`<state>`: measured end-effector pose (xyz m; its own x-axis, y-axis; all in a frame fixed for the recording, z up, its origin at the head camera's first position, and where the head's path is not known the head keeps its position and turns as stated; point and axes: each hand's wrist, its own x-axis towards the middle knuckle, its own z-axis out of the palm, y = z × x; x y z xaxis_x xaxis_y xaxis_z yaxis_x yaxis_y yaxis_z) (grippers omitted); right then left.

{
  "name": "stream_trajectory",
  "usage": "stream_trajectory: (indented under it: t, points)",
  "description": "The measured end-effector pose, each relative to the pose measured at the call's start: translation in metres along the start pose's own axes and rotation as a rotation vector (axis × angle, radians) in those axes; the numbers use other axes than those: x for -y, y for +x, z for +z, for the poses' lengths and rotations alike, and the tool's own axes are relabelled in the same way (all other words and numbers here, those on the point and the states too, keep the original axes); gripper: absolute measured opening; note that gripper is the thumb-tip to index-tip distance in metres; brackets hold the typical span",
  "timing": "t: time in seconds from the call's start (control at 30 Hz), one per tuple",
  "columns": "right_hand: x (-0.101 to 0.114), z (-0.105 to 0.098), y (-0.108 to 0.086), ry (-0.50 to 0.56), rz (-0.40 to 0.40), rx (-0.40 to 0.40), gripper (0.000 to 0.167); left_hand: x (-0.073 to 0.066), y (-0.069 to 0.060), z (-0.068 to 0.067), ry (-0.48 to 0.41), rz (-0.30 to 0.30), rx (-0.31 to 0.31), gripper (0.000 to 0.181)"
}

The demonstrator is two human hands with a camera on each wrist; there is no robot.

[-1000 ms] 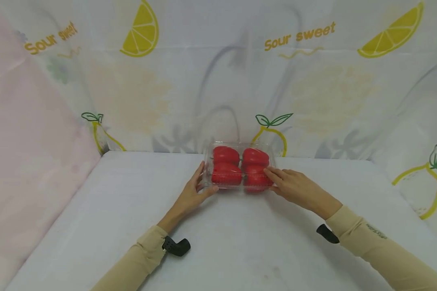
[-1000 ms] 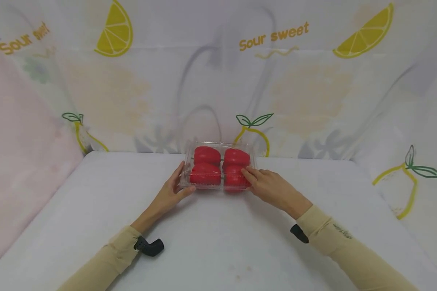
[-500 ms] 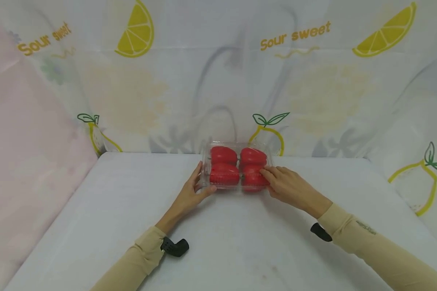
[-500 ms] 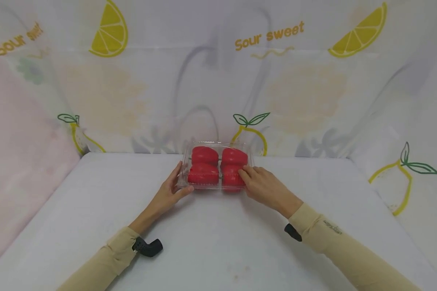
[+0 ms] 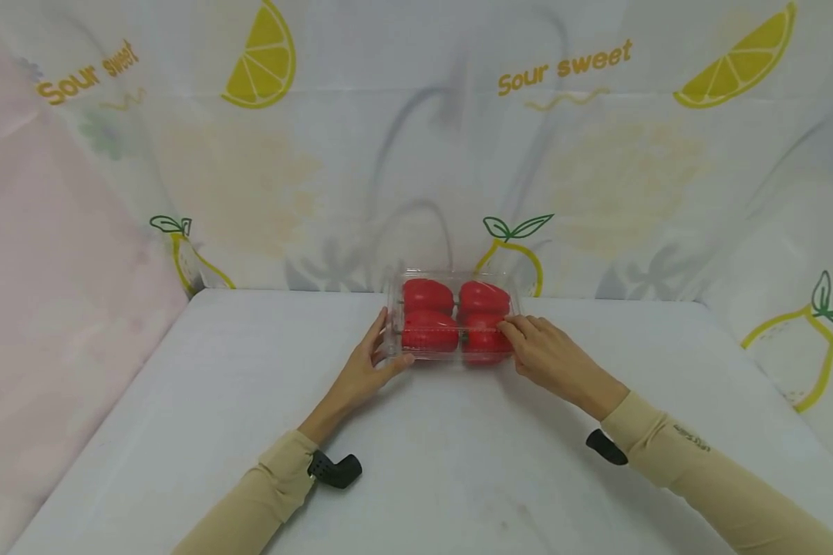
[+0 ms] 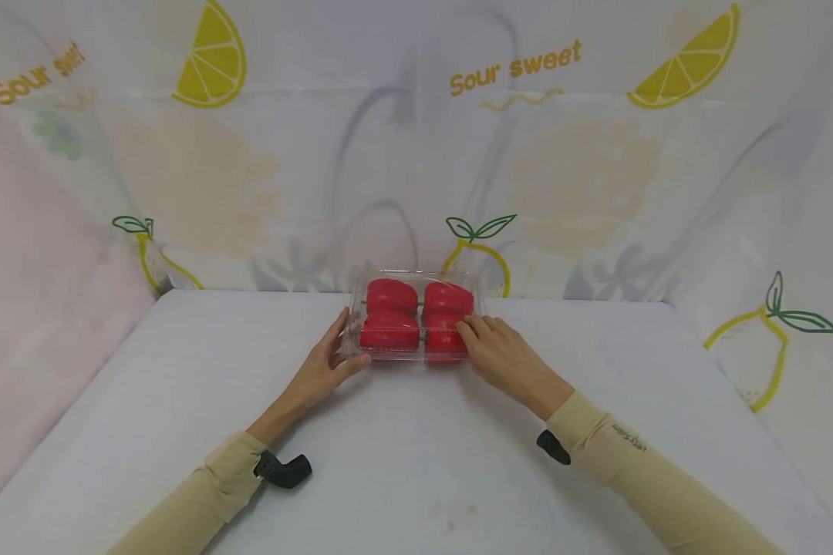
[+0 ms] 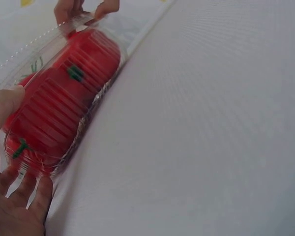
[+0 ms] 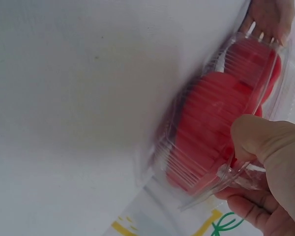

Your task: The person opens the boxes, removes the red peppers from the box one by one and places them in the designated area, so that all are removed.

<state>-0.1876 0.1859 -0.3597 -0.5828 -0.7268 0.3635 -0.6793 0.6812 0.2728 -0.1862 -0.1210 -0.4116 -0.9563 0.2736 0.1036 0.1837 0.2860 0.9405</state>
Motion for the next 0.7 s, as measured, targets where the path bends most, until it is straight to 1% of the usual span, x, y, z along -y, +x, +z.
stream_trajectory:
  t: [0.1,0.17,0.33,0.5,0.7]
  points:
    - [0.0,0.0,0.0,0.003,0.004,0.004,0.047,0.014,0.005,0.002,0.005,0.003,-0.01,0.092]
    - [0.0,0.0,-0.001,0.009,0.006,0.005,0.048,0.017,0.005,0.002,0.017,0.011,-0.019,0.093]
    - [-0.001,-0.002,-0.001,0.026,0.007,0.006,0.049,0.018,0.006,0.003,0.028,0.039,-0.028,0.095]
    - [-0.003,-0.004,-0.002,0.031,0.0,0.016,0.055,0.017,0.006,0.002,0.028,0.038,-0.026,0.094]
    - [-0.004,-0.001,-0.004,0.04,-0.007,0.001,0.05,0.017,0.005,0.002,0.02,0.043,-0.027,0.092]
